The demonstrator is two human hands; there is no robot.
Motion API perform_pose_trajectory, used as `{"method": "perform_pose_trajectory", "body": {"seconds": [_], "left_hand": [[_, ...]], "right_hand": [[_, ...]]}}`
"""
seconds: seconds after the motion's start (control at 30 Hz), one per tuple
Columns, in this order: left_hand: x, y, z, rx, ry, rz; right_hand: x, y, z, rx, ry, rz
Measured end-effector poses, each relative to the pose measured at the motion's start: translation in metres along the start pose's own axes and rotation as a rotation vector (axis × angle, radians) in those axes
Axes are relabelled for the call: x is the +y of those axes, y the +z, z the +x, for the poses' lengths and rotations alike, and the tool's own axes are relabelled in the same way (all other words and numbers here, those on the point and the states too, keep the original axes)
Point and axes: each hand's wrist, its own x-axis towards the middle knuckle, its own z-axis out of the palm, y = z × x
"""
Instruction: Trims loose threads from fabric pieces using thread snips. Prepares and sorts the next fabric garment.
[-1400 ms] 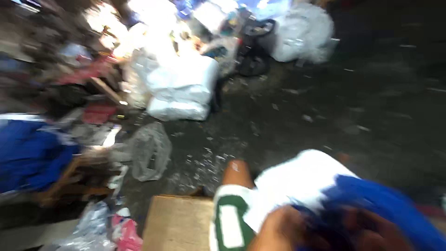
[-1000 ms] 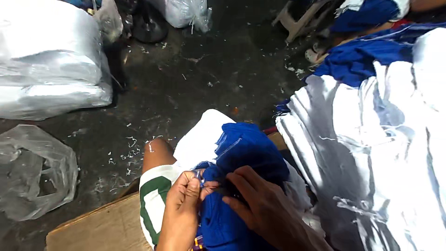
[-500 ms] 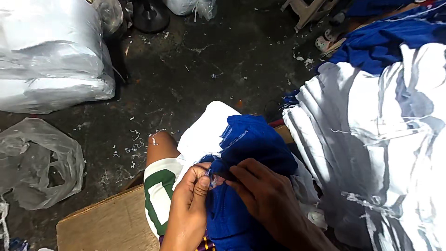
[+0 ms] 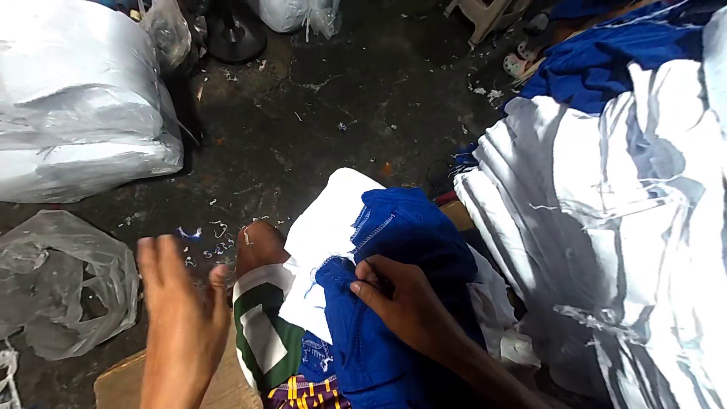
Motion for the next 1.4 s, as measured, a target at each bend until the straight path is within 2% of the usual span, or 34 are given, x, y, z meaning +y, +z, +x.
{"method": "perform_pose_trajectory", "body": {"seconds": [0.17,0.27,0.33,0.5,0.6,0.67,0.73,0.8,0.87,0.97,1.0,1.07,1.13,1.2,1.27,1.4], "left_hand": [[0.042,0.045,-0.021,-0.229,0.101,-0.368],[0.065,0.069,-0.023,-0.201,0.128,-0.513],[0.07,0.075,-0.02,-0.138,0.156,-0.52],[0.058,0.058,-0.011,-0.141,0.181,-0.586],[0.045,0.046,-0.007,-0.036,0.055,-0.717],[0.04,0.043,-0.007,0.078,-0.109,-0.648],[0.038,0.045,-0.011,0.048,-0.18,-0.488],[0.036,0.054,-0.019,-0.015,-0.162,-0.462],[0.032,0.065,-0.03,-0.067,-0.174,-0.441],[0.024,0.072,-0.043,-0.088,-0.216,-0.382],[0.022,0.074,-0.046,-0.1,-0.216,-0.368],[0.02,0.079,-0.051,-0.116,-0.189,-0.346],[0.023,0.084,-0.053,-0.137,-0.171,-0.359],[0.029,0.09,-0.052,-0.163,-0.173,-0.391],[0.033,0.097,-0.05,-0.199,-0.172,-0.382],[0.037,0.102,-0.047,-0.172,-0.136,-0.279]], "right_hand": [[0.0,0.004,0.001,0.0,-0.033,-0.011],[0.001,0.005,-0.002,0.013,-0.054,-0.019],[0.001,0.004,-0.003,0.019,-0.057,-0.02],[0.002,0.005,-0.002,0.019,-0.069,-0.013],[0.002,0.007,0.0,0.017,-0.074,0.009],[0.002,0.007,-0.001,0.012,-0.072,-0.004],[0.001,0.004,-0.005,-0.015,-0.124,-0.111],[-0.002,-0.01,-0.007,-0.033,-0.265,-0.315],[-0.007,-0.045,-0.006,0.107,-0.257,-0.431],[-0.008,-0.126,0.0,0.64,-0.067,-0.467],[-0.002,-0.154,0.001,0.767,-0.017,-0.468],[-0.001,-0.178,-0.003,0.859,-0.014,-0.474],[-0.024,-0.157,-0.008,0.768,-0.093,-0.528],[-0.037,-0.12,-0.007,0.572,-0.216,-0.583],[-0.031,-0.085,-0.005,0.413,-0.305,-0.54],[-0.023,-0.033,-0.008,0.258,-0.324,-0.367]]}}
